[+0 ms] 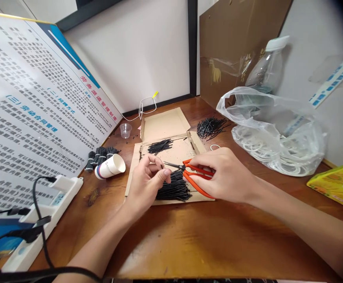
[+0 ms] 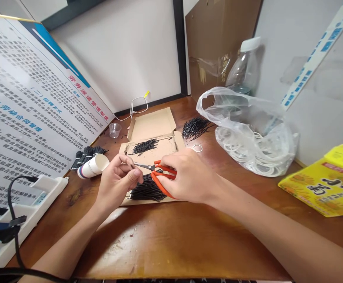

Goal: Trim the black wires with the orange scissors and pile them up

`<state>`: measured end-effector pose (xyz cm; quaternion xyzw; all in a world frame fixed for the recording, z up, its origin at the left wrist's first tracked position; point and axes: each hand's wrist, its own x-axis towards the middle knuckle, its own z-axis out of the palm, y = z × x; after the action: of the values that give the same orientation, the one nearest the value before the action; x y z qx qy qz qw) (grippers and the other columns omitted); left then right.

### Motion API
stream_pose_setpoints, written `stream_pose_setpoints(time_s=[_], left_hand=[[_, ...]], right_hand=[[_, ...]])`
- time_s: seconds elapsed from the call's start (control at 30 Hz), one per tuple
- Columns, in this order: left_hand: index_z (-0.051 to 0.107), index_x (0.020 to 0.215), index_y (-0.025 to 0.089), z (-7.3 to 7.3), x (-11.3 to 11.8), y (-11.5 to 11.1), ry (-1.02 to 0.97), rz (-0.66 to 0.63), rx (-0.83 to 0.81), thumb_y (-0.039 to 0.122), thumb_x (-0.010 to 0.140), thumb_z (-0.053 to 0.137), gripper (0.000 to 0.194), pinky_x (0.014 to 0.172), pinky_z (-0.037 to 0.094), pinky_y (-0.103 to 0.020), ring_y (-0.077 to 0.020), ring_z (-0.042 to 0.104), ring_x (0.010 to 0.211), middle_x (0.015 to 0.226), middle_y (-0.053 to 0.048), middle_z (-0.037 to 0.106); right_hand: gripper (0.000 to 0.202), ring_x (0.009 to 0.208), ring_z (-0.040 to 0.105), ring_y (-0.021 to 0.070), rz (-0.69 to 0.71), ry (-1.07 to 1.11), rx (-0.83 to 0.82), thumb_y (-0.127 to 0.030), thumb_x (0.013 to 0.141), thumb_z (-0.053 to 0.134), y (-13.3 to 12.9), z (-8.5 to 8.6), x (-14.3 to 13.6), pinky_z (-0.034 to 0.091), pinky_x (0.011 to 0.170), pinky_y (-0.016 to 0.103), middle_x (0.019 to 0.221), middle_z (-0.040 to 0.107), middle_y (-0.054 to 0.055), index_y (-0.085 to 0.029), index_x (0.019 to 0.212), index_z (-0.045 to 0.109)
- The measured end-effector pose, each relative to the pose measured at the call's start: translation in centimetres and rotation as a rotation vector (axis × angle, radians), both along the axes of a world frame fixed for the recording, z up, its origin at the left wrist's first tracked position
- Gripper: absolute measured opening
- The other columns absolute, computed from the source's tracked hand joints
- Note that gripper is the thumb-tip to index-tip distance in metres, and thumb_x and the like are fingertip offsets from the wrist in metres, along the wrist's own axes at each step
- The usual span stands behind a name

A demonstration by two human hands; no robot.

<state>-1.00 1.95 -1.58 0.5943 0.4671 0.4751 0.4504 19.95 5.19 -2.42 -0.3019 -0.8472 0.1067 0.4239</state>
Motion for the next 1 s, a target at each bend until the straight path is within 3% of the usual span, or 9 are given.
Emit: stream_pose_setpoints(time_s=[0.23, 1.0], left_hand=[[0.051, 0.073, 0.017, 0.29, 0.17, -0.08, 0.033, 0.058, 0.030, 0.023, 0.079, 0.075, 0.026, 0.048, 0.037, -0.018, -0.0081, 0.053, 0.054, 0.063, 0.000, 0.066], [0.055, 0.074, 0.017, 0.11, -0.27, 0.20, 0.101, 0.094, 0.096, 0.024, 0.080, 0.075, 0.022, 0.050, 0.040, -0.020, -0.0105, 0.059, 0.059, 0.067, -0.001, 0.068]], right_hand=[[0.019, 0.047, 0.026, 0.0072, 0.002, -0.010, 0.015, -0.020, 0.079, 0.060, 0.16, -0.06, 0.02, 0.024, 0.049, 0.026, 0.048, 0.044, -0.005, -0.012, 0.063, 0.067], [0.028, 0.046, 0.030, 0.0068, 0.038, -0.048, 0.010, -0.022, 0.083, 0.057, 0.20, -0.09, 0.10, 0.025, 0.049, 0.025, 0.047, 0.044, -0.005, -0.016, 0.055, 0.056]])
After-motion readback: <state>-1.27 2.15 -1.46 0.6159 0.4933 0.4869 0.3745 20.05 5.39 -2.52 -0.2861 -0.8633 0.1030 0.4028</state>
